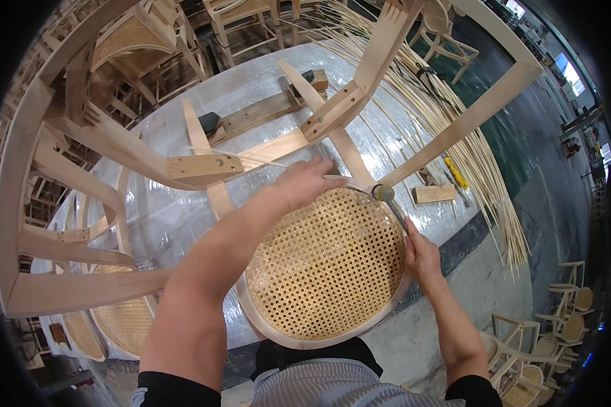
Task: The person weaves thin cane strips into the circular seat of a wooden chair frame. They use a hammer to tap the cane into place and a utility knife to trim excess material, working methodically around the seat's perimeter.
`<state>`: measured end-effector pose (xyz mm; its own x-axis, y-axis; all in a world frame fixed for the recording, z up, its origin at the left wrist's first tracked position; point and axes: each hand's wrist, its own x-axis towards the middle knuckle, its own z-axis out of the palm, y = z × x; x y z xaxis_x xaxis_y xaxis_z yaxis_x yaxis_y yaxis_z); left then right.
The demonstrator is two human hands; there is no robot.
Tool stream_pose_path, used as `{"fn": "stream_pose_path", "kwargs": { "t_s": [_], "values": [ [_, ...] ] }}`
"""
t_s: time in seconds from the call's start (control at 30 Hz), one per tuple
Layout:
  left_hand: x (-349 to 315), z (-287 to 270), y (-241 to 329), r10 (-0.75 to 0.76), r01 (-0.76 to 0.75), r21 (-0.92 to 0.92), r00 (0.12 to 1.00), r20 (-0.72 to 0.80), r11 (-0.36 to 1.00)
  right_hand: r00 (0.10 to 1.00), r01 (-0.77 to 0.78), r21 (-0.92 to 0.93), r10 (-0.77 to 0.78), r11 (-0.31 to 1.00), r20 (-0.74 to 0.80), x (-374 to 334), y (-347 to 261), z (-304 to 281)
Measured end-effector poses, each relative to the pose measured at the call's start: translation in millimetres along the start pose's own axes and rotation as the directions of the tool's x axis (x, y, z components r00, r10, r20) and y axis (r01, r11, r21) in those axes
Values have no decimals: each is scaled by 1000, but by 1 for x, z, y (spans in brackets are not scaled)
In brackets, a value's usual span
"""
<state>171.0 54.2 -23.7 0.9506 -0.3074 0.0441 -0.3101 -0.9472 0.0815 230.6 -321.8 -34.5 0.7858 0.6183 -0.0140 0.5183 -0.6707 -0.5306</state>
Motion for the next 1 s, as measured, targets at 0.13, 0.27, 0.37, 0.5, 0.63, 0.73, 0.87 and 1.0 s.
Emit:
{"fn": "stream_pose_path", "kwargs": {
  "t_s": [0.13, 0.27, 0.37, 0.5, 0.63, 0.73, 0.87, 1.0],
  "values": [
    [-8, 4, 1, -5, 6, 44, 1000, -26, 999, 983, 152, 86, -142, 985, -114, 1, -18, -5],
    [-1, 7, 3, 33, -32, 40, 999, -36, 999, 945, 284, 56, -270, 957, -185, 2, -16, -4],
    [-6, 19, -4, -105, 107, -99, 994, 24, 989, 993, 114, 3, -114, 993, 26, 19, -10, -8],
    [-12, 6, 5, -48, 49, -66, 999, 8, 997, 975, 186, 92, -172, 978, -141, 13, -31, -12],
    [2, -9, 16, -69, 85, -124, 990, 126, 989, 972, 222, 23, -220, 975, -78, 12, -8, -7],
    [-5, -2, 4, -66, 71, -90, 996, 59, 993, 993, 48, -42, -43, 998, 112, 28, -15, -12],
    [-13, 7, 3, -76, 78, -75, 997, 20, 994, 1000, 4, 99, -4, 995, 2, 20, -26, -17],
    [-5, 3, 8, -95, 97, -87, 995, 20, 991, 953, 223, 93, -196, 970, -232, -16, -9, -15]
  ]
}}
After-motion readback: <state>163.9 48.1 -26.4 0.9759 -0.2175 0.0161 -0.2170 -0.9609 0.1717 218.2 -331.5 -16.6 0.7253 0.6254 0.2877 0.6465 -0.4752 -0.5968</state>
